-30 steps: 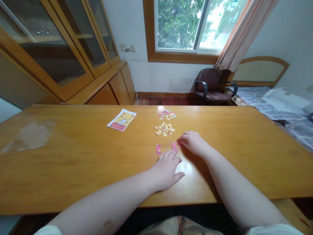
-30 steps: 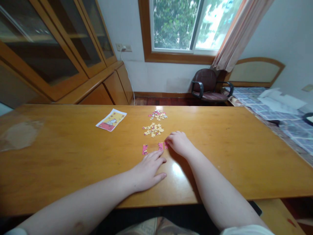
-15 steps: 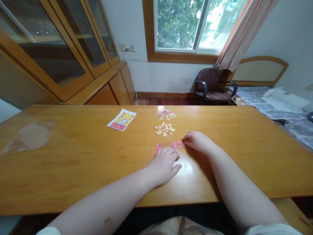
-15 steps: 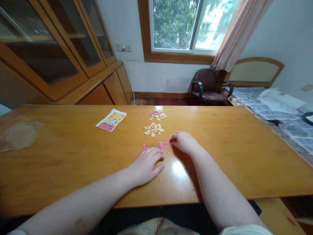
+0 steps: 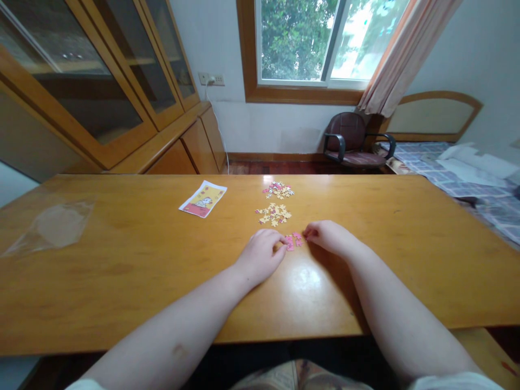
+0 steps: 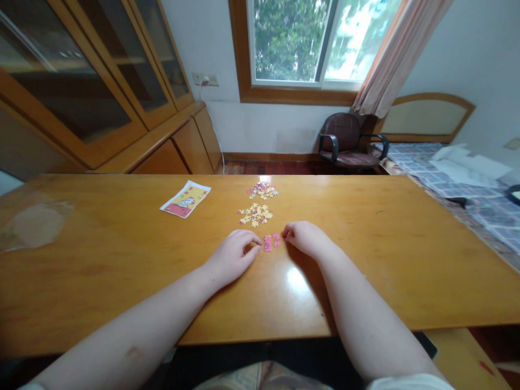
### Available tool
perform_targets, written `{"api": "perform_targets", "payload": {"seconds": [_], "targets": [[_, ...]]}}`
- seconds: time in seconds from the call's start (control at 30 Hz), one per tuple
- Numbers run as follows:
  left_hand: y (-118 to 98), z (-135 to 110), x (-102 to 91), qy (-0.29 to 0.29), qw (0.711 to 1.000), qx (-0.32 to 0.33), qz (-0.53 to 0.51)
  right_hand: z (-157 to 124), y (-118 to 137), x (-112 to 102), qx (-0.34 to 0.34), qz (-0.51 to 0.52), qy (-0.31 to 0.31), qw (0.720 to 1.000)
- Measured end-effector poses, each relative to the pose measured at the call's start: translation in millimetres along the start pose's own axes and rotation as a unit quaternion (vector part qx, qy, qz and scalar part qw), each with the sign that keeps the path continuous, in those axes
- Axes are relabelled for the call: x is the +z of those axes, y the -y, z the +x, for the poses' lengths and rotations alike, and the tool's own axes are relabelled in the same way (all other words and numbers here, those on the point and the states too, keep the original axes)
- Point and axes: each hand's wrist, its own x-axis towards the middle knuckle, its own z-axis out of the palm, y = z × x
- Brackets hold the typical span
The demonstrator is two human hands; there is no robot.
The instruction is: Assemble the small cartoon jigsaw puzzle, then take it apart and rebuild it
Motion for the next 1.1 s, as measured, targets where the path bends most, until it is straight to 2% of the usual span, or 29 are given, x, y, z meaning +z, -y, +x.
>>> {"api": "perform_targets", "payload": {"seconds": [0.1, 0.27, 0.4, 0.57, 0.73, 0.87, 1.0, 1.1], "targets": [[4.5, 2.2, -1.5, -0.016, 1.0, -0.003, 0.0, -1.2, -2.3, -3.1, 0.001, -0.019, -0.006, 1.0], [7.2, 4.0, -1.5, -0.028, 1.0, -0.008, -0.004, 2.2, -12.1, -2.6, -0.055, -0.002, 0.025, 0.998], [6.2, 3.4, 1.2, -0.02, 1.0, -0.007, -0.006, 1.0, -9.9, -3.4, -0.02, -0.006, 0.031, 0.999], [5.5, 3.3, 0.5, -0.012, 1.0, -0.015, 0.001, -8.2, 6.9, -8.3, 0.008, -0.018, 0.085, 0.996], [6.6, 3.0, 1.2, 0.0, 1.0, -0.018, 0.021, -13.4, 21.6, 0.0, -0.072, -0.024, 0.089, 0.993], [6.2, 0.0, 4.2, 0.032, 0.997, 0.016, 0.068, -17.5, 37.9, 13.0, -0.127, 0.0, 0.088, 0.988], [4.4, -3.0, 3.5, 0.068, 0.989, 0.04, 0.123, -21.0, 49.4, 17.4, -0.165, 0.018, 0.064, 0.984], [2.1, -4.7, 2.1, 0.073, 0.986, 0.035, 0.149, -19.9, 45.5, 13.5, -0.162, 0.022, 0.016, 0.986]]}}
